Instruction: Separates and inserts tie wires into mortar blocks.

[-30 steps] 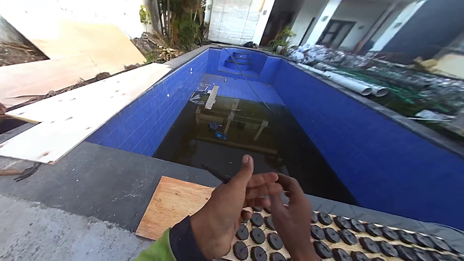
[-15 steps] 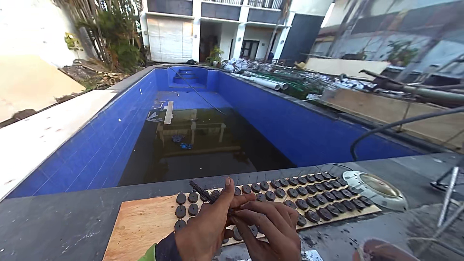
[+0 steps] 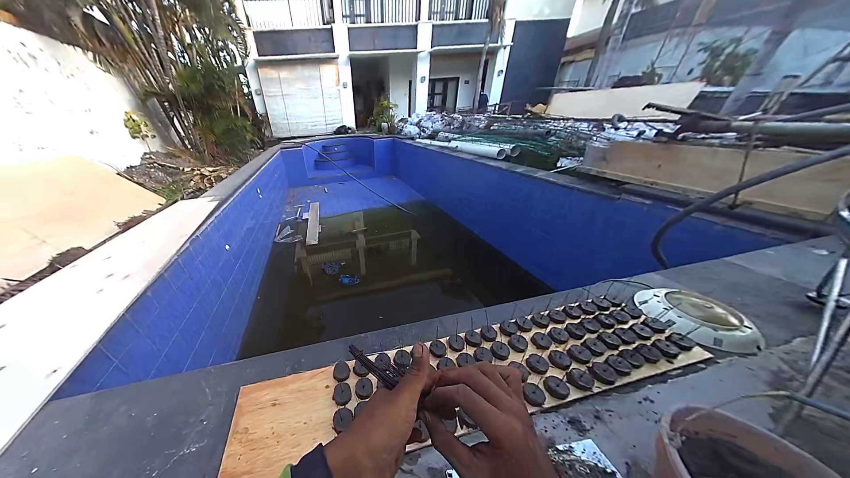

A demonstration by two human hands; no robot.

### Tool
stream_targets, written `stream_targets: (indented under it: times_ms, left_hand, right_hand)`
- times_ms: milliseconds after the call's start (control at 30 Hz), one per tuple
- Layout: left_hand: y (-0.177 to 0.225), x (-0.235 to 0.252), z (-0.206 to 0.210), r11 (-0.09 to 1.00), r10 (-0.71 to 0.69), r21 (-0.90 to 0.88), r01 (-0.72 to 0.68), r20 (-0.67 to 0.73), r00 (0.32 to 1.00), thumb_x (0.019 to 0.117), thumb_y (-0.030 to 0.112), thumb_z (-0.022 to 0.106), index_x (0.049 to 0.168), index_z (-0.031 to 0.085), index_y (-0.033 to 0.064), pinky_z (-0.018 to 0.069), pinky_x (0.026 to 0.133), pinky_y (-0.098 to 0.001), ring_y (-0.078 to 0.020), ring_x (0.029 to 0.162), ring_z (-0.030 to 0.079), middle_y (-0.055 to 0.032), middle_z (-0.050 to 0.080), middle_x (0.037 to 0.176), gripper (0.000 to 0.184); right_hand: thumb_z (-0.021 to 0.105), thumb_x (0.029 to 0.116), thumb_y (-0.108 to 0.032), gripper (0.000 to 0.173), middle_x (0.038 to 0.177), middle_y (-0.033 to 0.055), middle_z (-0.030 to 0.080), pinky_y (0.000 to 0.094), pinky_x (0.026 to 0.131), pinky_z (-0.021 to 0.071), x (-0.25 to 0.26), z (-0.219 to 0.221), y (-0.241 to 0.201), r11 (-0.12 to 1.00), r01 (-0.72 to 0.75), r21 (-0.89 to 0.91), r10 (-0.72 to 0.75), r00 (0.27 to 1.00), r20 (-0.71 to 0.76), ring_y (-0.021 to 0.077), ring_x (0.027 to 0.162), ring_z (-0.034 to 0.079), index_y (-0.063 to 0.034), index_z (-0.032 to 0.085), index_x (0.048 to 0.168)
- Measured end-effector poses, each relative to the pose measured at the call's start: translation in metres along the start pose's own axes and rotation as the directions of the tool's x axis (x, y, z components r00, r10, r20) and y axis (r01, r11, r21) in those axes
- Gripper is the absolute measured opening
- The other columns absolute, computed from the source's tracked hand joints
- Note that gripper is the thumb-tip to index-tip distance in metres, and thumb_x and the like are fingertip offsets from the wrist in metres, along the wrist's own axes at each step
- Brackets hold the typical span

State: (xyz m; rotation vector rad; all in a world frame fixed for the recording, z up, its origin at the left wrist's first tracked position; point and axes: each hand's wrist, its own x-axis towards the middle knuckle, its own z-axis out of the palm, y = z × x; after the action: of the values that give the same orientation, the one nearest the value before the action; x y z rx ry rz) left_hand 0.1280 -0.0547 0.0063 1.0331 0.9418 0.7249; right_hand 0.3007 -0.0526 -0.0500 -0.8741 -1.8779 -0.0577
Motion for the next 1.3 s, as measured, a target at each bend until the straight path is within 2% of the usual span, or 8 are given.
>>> stream_targets:
  times_ms: [133, 267, 467, 867, 1000, 1067, 1200, 1300]
  left_hand:
    - [-0.005, -0.002, 0.008, 0.997, 0.079, 0.026, -0.078, -0.052, 0.995, 0.1092, 0.054, 0.032, 0.127, 0.067, 0.0061, 0.0572, 0.095, -0.0368, -0.0184, 0.107, 0.07, -0.0084, 0.073, 0.115, 0.062]
    - [-0.013, -0.005, 0.013, 0.992, 0.113, 0.059, -0.11, -0.057, 0.992, 0.1095, 0.053, 0.03, 0.126, 0.066, 0.0049, 0.0563, 0.095, -0.0353, -0.0164, 0.105, 0.069, -0.0081, 0.073, 0.11, 0.063]
    - [-0.016, -0.006, 0.011, 1.0, -0.018, 0.016, 0.018, -0.013, 1.0, 0.1056, 0.064, 0.028, 0.127, 0.066, 0.0065, 0.0531, 0.103, -0.0475, -0.0232, 0.116, 0.067, -0.0106, 0.072, 0.118, 0.073]
    - [-0.017, -0.003, 0.008, 0.996, -0.083, -0.027, 0.086, 0.093, 0.992, 0.105, 0.066, 0.024, 0.118, 0.067, 0.0076, 0.0557, 0.093, -0.0375, -0.0189, 0.104, 0.069, -0.0099, 0.072, 0.11, 0.074]
    - [-0.017, -0.002, 0.006, 0.994, -0.107, -0.005, 0.108, 0.112, 0.988, 0.1046, 0.067, 0.02, 0.123, 0.066, 0.0079, 0.0551, 0.095, -0.0397, -0.0203, 0.108, 0.069, -0.0101, 0.073, 0.113, 0.078]
    - [-0.015, -0.003, 0.009, 0.994, -0.107, -0.021, 0.109, 0.097, 0.99, 0.1044, 0.068, 0.016, 0.12, 0.067, 0.0088, 0.0558, 0.093, -0.0393, -0.02, 0.105, 0.07, -0.0093, 0.073, 0.11, 0.08]
    - [-0.011, -0.003, 0.009, 0.991, -0.12, -0.054, 0.126, 0.1, 0.988, 0.1041, 0.067, 0.01, 0.121, 0.068, 0.0088, 0.0554, 0.094, -0.0393, -0.0205, 0.107, 0.069, -0.0098, 0.073, 0.112, 0.084]
    - [-0.012, 0.0, 0.007, 0.994, -0.089, -0.052, 0.092, 0.063, 0.994, 0.1043, 0.067, 0.01, 0.122, 0.068, 0.0064, 0.0562, 0.095, -0.0406, -0.0221, 0.106, 0.069, -0.0117, 0.073, 0.112, 0.086]
  right_hand:
    - [0.072, 0.0914, -0.04, 0.011, 0.104, -0.0111, 0.072, 0.0428, 0.095, 0.038, -0.002, -0.002, 0.001, 1.0, -0.02, 0.021, 0.019, 0.999, 0.041, 0.0057, 0.099, 0.062, -0.0288, 0.072, 0.094]
    - [0.07, 0.0901, -0.042, 0.013, 0.098, -0.0126, 0.071, 0.041, 0.092, 0.0373, -0.005, -0.003, 0.003, 0.999, 0.03, -0.01, -0.03, 0.999, 0.011, 0.0056, 0.093, 0.06, -0.0295, 0.07, 0.091]
    - [0.071, 0.0867, -0.042, 0.014, 0.094, -0.0127, 0.07, 0.0387, 0.09, 0.0378, -0.012, -0.001, 0.004, 0.999, 0.039, 0.022, -0.039, 0.999, -0.022, 0.0052, 0.088, 0.059, -0.0289, 0.071, 0.092]
    - [0.071, 0.0874, -0.041, 0.014, 0.094, -0.01, 0.069, 0.0383, 0.089, 0.0376, -0.011, -0.012, 0.022, 0.971, 0.069, 0.227, -0.094, 0.99, 0.102, 0.0078, 0.088, 0.059, -0.0268, 0.069, 0.09]
    - [0.071, 0.0884, -0.04, 0.014, 0.096, -0.0092, 0.07, 0.037, 0.088, 0.0387, -0.012, -0.013, 0.025, 0.958, 0.074, 0.278, -0.108, 0.988, 0.108, 0.0085, 0.089, 0.059, -0.0265, 0.068, 0.091]
    - [0.071, 0.0879, -0.037, 0.013, 0.097, -0.0079, 0.07, 0.0367, 0.088, 0.0394, -0.011, -0.013, 0.025, 0.948, 0.071, 0.309, -0.105, 0.99, 0.094, 0.009, 0.09, 0.059, -0.0253, 0.069, 0.092]
    - [0.072, 0.087, -0.038, 0.013, 0.094, -0.0081, 0.068, 0.0364, 0.087, 0.0385, -0.012, -0.012, 0.024, 0.953, 0.067, 0.295, -0.095, 0.992, 0.082, 0.0089, 0.088, 0.058, -0.0259, 0.068, 0.091]
    - [0.071, 0.0896, -0.042, 0.016, 0.096, -0.0086, 0.068, 0.037, 0.085, 0.0403, -0.012, -0.013, 0.021, 0.979, 0.06, 0.195, -0.08, 0.992, 0.095, 0.0087, 0.087, 0.059, -0.0275, 0.066, 0.095]
